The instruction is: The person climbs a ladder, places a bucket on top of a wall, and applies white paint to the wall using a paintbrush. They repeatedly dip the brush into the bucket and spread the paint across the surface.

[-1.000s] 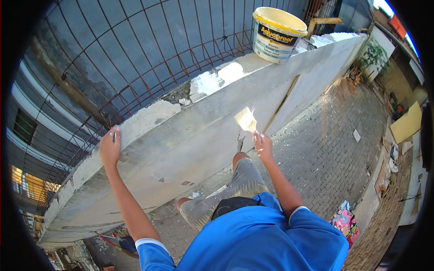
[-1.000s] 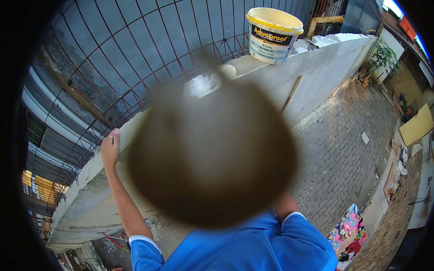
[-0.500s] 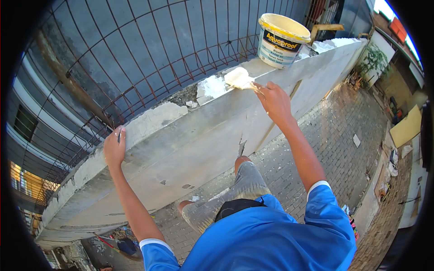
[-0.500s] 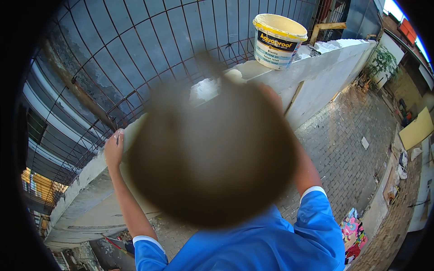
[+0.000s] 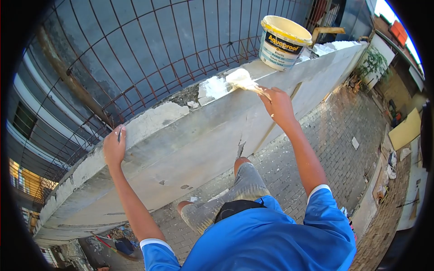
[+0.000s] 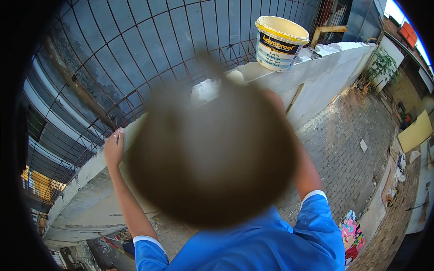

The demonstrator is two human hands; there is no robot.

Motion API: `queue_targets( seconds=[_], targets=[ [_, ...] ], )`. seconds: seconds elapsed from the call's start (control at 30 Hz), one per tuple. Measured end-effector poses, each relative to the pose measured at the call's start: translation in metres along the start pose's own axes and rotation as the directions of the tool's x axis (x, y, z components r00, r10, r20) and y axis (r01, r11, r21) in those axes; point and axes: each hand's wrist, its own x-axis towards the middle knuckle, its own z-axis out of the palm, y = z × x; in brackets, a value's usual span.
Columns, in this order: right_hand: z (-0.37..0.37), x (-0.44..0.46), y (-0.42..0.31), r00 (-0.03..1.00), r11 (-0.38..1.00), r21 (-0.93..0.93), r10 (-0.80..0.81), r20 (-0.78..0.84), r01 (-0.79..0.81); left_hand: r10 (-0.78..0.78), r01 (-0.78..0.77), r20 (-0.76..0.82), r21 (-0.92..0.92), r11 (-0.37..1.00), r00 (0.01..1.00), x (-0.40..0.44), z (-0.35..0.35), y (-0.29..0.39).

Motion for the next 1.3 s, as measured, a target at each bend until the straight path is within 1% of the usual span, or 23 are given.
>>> queue_targets(
  seconds=[0.07,0.1,0.13,0.17,0.2,0.3,0.4,0.43,0.47,0.5,0.53,0.57,0.67,0.7,0.77,0.87,0.97,1.03,1.07,1.1,1.17,1.27,1.3],
  targets=[
    [-0.013,-0.008,-0.019,0.990,0.943,0.301,0.131,0.049,-0.140,0.001,-0.001,0.001,0.000,1.000,1.000,0.000,0.001,-0.002],
    [-0.012,-0.014,-0.020,0.967,0.855,0.453,0.227,0.115,-0.255,0.002,-0.002,-0.002,-0.001,1.000,1.000,0.000,0.002,-0.003],
    [-0.011,-0.020,-0.021,0.930,0.728,0.582,0.320,0.179,-0.363,0.004,-0.004,-0.004,-0.001,1.000,1.000,0.000,0.003,-0.004],
    [0.002,-0.029,-0.007,0.857,0.534,0.685,0.427,0.288,-0.495,0.001,-0.001,-0.003,-0.001,1.000,1.000,-0.001,0.002,-0.003],
    [0.015,-0.039,0.004,0.765,0.303,0.744,0.498,0.409,-0.595,-0.001,0.001,-0.002,0.000,1.000,1.000,-0.001,0.001,-0.002],
    [0.046,-0.067,0.011,0.768,0.266,0.823,0.574,0.284,-0.503,-0.006,0.006,0.008,0.004,1.000,1.000,-0.001,0.000,0.001],
    [0.083,-0.098,0.013,0.745,0.226,0.887,0.644,0.174,-0.403,0.005,-0.005,0.007,0.001,1.000,1.000,0.000,0.001,-0.002],
    [0.084,-0.102,0.009,0.821,0.410,0.837,0.566,0.078,-0.362,0.010,-0.010,0.004,-0.001,1.000,1.000,-0.001,0.002,-0.004],
    [0.091,-0.106,0.002,0.876,0.648,0.711,0.473,-0.093,-0.274,0.008,-0.008,-0.001,0.000,1.000,1.000,-0.002,0.004,-0.006],
    [0.100,-0.108,-0.008,0.911,0.833,0.527,0.334,-0.241,-0.166,0.010,-0.010,-0.007,0.001,1.000,1.000,-0.002,0.005,-0.007],
    [0.102,-0.107,-0.020,0.922,0.953,0.298,0.162,-0.353,-0.053,0.016,-0.016,-0.014,0.002,1.000,1.000,-0.001,0.005,-0.008],
    [0.117,-0.111,-0.014,0.954,0.985,0.171,0.049,-0.296,0.002,0.007,-0.007,-0.014,-0.003,1.000,1.000,0.000,0.005,-0.008],
    [0.174,-0.130,-0.004,0.968,0.960,0.227,0.199,-0.150,-0.162,-0.020,0.020,0.020,-0.008,1.000,1.000,-0.001,0.004,-0.002],
    [0.183,-0.130,-0.009,0.941,0.882,0.385,0.328,-0.086,-0.272,-0.041,0.041,0.042,0.005,0.999,0.998,-0.001,0.002,0.002],
    [0.188,-0.128,-0.027,0.846,0.616,0.637,0.521,0.113,-0.464,-0.079,0.077,0.077,0.030,0.997,0.994,0.000,0.000,0.002],
    [0.203,-0.131,-0.025,0.825,0.434,0.760,0.517,0.230,-0.484,-0.092,0.093,0.065,-0.010,0.996,0.994,-0.002,-0.001,0.006],
    [0.219,-0.134,-0.004,0.865,0.589,0.709,0.498,0.060,-0.388,-0.093,0.085,0.081,0.100,0.991,0.992,-0.001,-0.002,0.007],
    [0.245,-0.136,0.031,0.942,0.838,0.445,0.331,0.047,-0.317,-0.105,0.100,0.083,0.070,0.993,0.991,0.000,-0.003,0.006],
    [0.247,-0.132,0.034,0.967,0.922,0.292,0.247,0.064,-0.255,-0.111,0.106,0.087,0.056,0.993,0.990,0.000,-0.002,0.006],
    [0.251,-0.130,0.034,0.929,0.856,0.363,0.359,0.091,-0.367,-0.105,0.101,0.092,0.046,0.994,0.990,0.000,-0.001,0.004],
    [0.238,-0.112,0.007,0.813,0.671,0.486,0.559,0.166,-0.560,-0.091,0.089,0.100,0.026,0.996,0.991,0.003,0.002,-0.004],
    [0.258,-0.119,0.003,0.721,0.539,0.537,0.660,0.209,-0.649,-0.010,0.008,0.071,0.033,0.999,0.997,0.004,0.006,-0.013],
    [0.263,-0.124,0.005,0.708,0.539,0.512,0.672,0.218,-0.669,0.001,-0.002,0.060,0.017,1.000,0.998,0.002,0.007,-0.015]
  ],
)
